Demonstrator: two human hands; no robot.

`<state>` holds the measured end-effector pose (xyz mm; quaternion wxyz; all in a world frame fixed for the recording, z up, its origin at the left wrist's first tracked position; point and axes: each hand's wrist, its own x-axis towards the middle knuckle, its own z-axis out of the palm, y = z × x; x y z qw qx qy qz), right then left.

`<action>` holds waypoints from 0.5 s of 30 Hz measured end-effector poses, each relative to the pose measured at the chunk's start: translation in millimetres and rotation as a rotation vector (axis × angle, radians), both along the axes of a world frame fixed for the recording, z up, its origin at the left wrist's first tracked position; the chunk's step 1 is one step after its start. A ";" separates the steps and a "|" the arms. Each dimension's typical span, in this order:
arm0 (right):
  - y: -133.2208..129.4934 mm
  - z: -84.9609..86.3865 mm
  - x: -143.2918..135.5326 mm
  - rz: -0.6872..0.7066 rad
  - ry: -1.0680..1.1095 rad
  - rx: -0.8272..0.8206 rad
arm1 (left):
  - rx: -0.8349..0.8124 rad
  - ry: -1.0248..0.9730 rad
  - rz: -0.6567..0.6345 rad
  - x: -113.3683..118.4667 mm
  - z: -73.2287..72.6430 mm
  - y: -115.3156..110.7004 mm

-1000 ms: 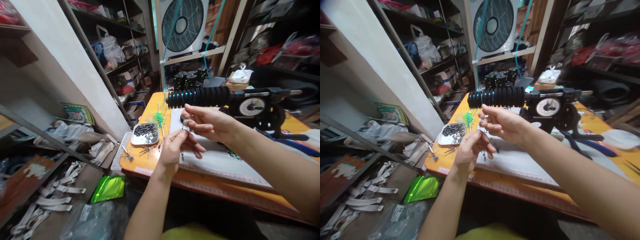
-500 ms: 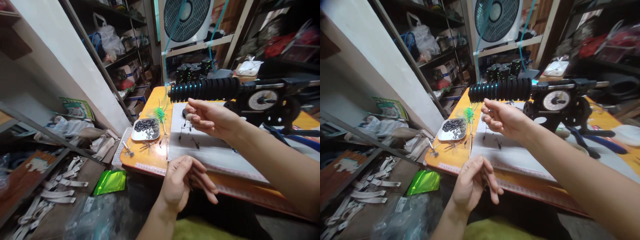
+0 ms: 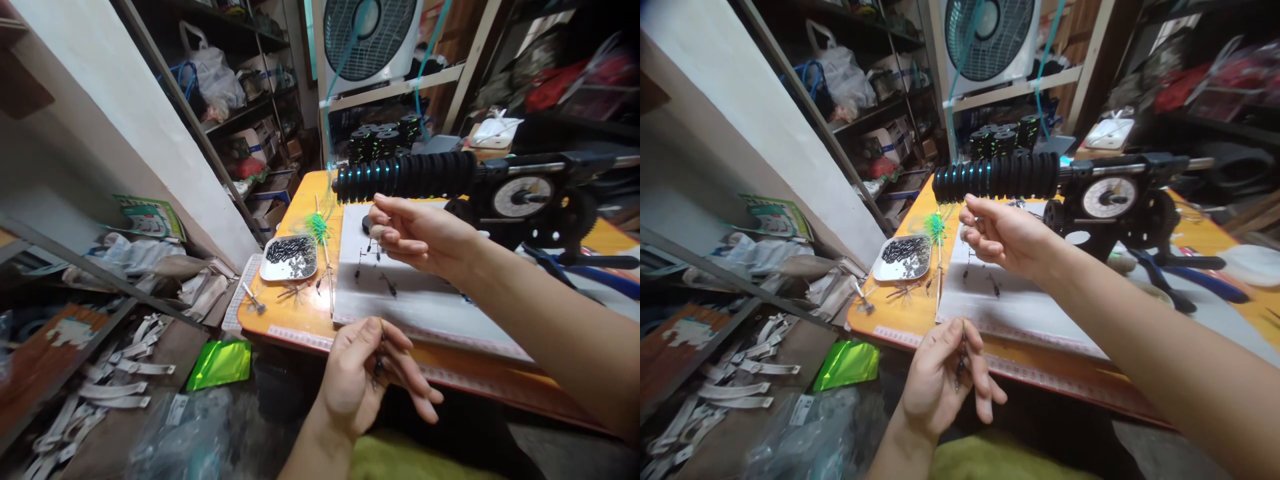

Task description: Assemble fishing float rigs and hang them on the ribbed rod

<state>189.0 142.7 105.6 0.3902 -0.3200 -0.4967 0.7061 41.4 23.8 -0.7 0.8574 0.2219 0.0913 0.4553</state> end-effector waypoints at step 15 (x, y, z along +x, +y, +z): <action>-17.1 -22.4 12.7 -0.601 -0.757 0.728 | 0.045 0.460 0.347 -11.3 4.7 -4.4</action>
